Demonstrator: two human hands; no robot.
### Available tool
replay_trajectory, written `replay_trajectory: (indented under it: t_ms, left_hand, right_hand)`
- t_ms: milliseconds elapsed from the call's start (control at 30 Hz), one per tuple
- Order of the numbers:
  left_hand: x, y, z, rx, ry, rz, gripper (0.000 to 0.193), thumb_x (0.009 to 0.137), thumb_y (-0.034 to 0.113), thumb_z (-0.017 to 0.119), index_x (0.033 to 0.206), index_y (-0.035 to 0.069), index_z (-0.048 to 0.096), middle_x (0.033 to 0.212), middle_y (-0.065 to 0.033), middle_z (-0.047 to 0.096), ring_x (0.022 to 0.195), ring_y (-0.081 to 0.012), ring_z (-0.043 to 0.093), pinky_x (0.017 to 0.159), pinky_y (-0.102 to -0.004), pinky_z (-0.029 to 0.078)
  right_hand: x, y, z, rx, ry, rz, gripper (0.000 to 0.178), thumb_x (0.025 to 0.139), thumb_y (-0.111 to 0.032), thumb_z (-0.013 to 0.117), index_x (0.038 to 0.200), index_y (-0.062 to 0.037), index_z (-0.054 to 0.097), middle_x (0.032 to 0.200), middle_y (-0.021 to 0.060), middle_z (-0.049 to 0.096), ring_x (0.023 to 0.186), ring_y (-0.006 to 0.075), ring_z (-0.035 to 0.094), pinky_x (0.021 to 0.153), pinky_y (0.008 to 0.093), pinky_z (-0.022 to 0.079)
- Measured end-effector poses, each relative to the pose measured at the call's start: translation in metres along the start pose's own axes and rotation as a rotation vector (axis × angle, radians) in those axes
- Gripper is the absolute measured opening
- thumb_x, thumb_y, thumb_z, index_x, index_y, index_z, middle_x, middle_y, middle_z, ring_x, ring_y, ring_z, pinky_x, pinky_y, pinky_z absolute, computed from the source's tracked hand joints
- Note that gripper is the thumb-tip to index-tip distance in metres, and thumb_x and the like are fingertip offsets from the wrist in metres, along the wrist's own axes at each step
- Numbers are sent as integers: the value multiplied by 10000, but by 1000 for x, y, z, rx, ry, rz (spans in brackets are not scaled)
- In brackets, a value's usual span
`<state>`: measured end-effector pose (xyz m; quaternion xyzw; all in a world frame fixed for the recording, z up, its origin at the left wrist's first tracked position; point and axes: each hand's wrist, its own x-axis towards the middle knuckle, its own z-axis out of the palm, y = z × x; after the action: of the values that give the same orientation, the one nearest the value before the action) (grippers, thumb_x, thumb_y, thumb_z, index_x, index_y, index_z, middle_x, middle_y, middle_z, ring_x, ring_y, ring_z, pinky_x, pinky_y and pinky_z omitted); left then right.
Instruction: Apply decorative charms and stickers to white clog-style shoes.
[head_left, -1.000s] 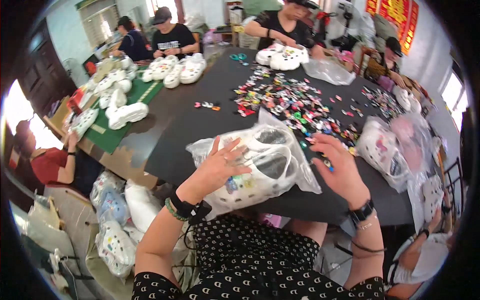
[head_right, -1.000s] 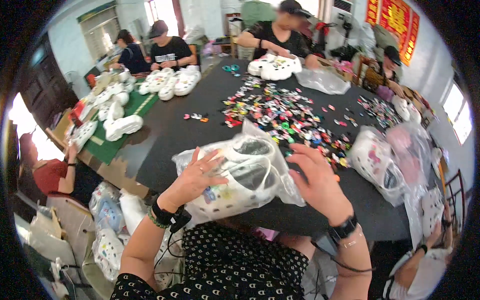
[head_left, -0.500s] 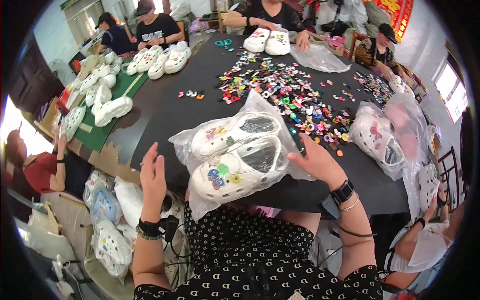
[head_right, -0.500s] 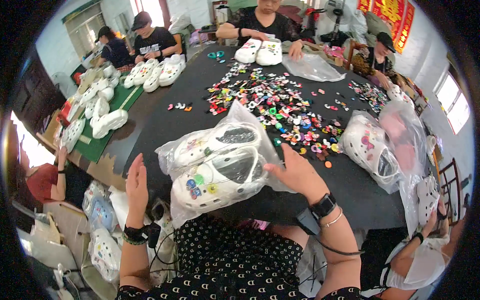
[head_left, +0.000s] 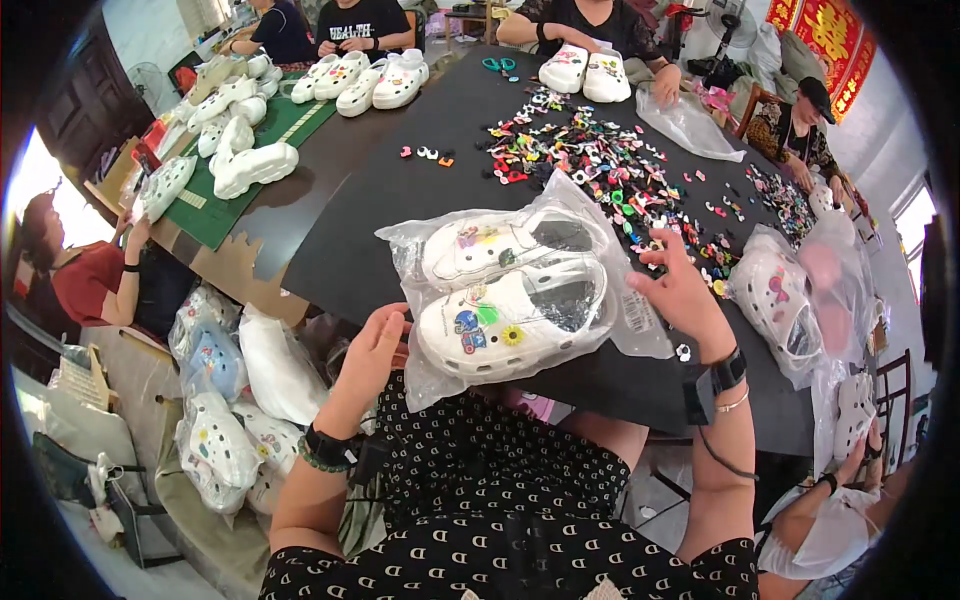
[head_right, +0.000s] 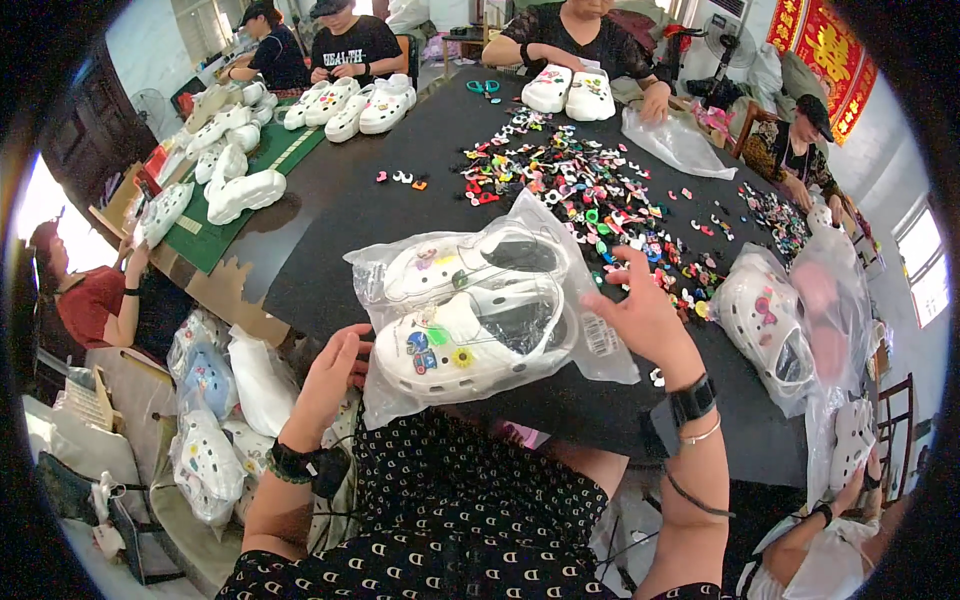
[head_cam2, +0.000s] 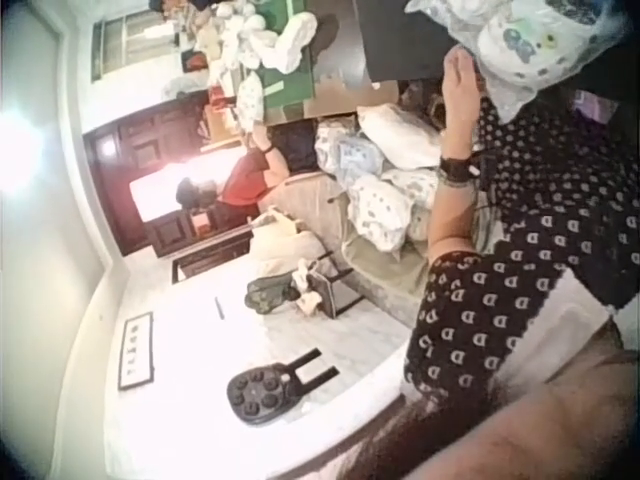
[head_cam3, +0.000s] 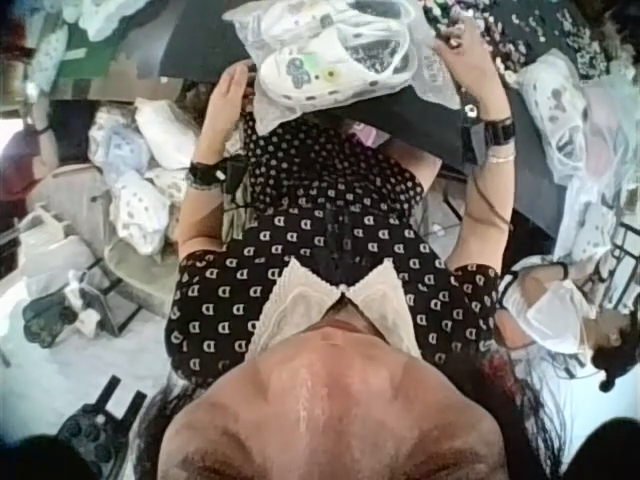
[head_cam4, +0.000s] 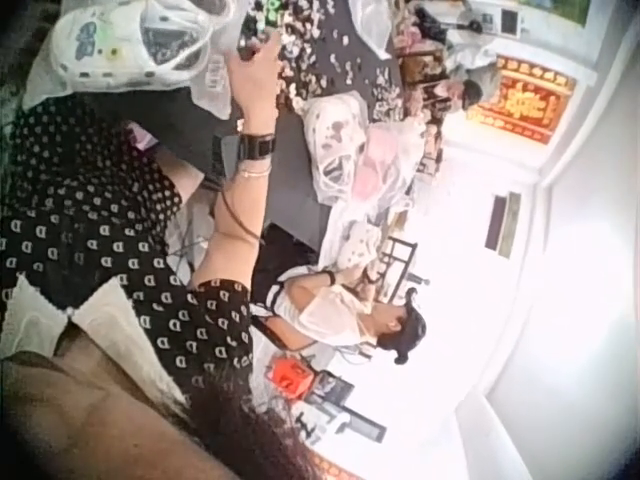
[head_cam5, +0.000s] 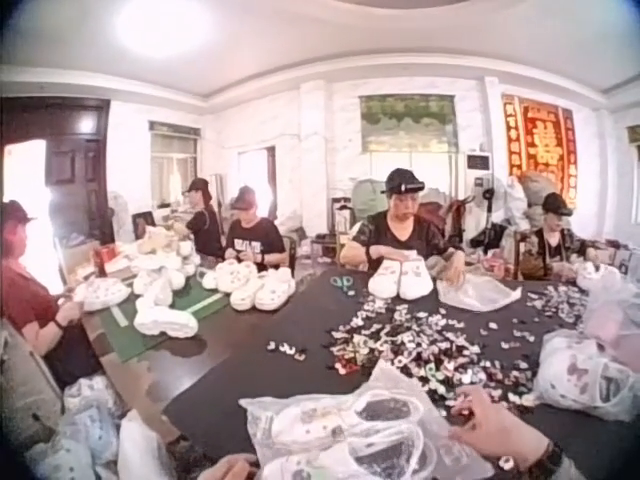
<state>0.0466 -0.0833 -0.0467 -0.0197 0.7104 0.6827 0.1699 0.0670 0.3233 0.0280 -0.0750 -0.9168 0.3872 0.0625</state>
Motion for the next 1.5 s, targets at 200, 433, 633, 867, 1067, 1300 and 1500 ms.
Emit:
replay_trajectory:
  t_ms: [200,433,633,867,1067,1300,1500]
  left_hand:
    - [-4,12,17,29,-42,41,445,1061,403,423,1369,91,503,1102,-3,577,852,-87,530,773,-231,445]
    - [-10,15,22,-229,-118,61,515,1059,401,410,1405,20,435,1253,-116,598,943,-163,634,787,-305,515]
    - [-14,30,37,-66,-102,234,433,1074,329,397,1384,36,466,1214,-170,620,897,-224,683,782,-310,532]
    - [-4,14,26,49,-125,185,361,1058,228,451,1333,0,508,1144,-166,652,879,-195,682,762,-288,531]
    - [3,-6,15,178,-118,200,296,1010,180,554,1220,-25,590,1043,-134,688,842,-168,688,725,-266,541]
    - [-11,-22,-25,269,-7,232,197,948,93,617,1082,-43,667,949,-104,710,835,-151,681,765,-279,552]
    - [-9,-11,-33,573,125,467,274,939,245,632,1069,14,701,1021,-129,718,892,-208,690,801,-332,535]
  right_hand:
    - [19,23,10,-35,-396,46,824,827,-394,779,1412,43,397,1266,202,612,1130,239,606,967,340,471]
    - [-6,-60,-17,1268,-331,-89,445,1001,-79,543,1427,-13,433,1312,89,592,1165,173,589,1012,347,480]
    - [-7,-73,-133,1190,497,-476,189,978,-100,582,1160,-59,551,1075,73,670,924,185,683,834,347,574]
    - [-27,37,-267,190,1407,-635,113,941,-102,624,1042,-52,614,957,100,638,883,254,652,798,358,532]
    - [-33,213,-309,-821,854,189,282,860,-203,703,1072,-26,647,998,220,696,932,382,610,870,451,486]
    - [-37,288,-314,-205,783,49,272,989,-227,560,1100,21,579,1013,111,661,868,219,640,805,327,534]
    - [121,184,-85,209,315,-356,279,1017,-248,523,1077,17,589,991,110,656,864,223,632,801,317,518]
